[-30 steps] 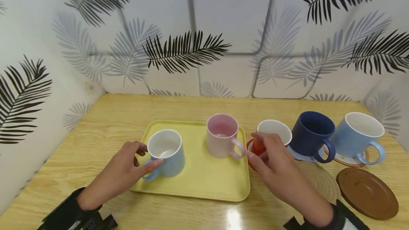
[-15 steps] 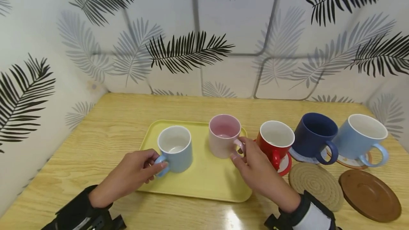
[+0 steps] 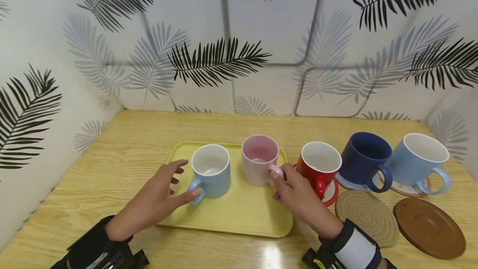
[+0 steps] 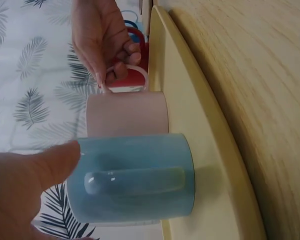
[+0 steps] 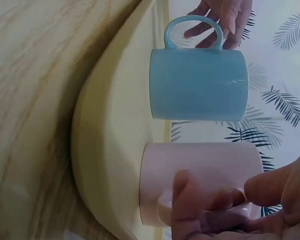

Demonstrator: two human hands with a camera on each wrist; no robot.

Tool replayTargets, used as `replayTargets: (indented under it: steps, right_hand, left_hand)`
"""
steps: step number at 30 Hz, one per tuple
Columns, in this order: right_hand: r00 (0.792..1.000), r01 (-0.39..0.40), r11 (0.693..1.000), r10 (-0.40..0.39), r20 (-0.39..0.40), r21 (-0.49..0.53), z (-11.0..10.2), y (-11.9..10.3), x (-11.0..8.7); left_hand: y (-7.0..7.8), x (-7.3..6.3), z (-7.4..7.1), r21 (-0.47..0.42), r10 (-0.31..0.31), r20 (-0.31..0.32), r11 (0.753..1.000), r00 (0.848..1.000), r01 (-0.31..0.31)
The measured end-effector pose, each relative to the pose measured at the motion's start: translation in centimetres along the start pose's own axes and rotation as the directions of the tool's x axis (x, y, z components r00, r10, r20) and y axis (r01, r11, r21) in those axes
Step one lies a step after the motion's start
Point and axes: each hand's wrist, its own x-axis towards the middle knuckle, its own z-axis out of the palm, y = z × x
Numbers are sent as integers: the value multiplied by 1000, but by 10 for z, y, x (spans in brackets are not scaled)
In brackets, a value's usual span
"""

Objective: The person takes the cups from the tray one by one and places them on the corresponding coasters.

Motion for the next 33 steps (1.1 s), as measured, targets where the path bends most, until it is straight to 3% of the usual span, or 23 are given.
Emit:
replayTargets:
  steps: [9, 16, 23, 26, 33]
  right_hand:
    - [997, -36, 997, 31, -73, -69, 2, 3, -3]
    - [993, 28, 999, -32, -112, -37, -7, -11, -17]
    - [978, 138, 990, -130, -165, 35, -32, -20, -32]
    - [968, 160, 987, -155, -199, 9, -48, -20, -40]
    - [965, 89, 994, -102, -243, -66, -84, -14, -56]
  left_hand:
    - [-5, -5, -4, 17, 25, 17, 1000, 1000, -25]
    - [-7, -6, -3, 19, 55, -8, 998, 998, -55]
    - [-7, -7, -1, 24, 82, -34, 996, 996, -81]
    - [-7, -7, -1, 24, 88, -33, 996, 996, -87]
    - [-7, -6, 0, 24, 78, -27, 997, 997, -78]
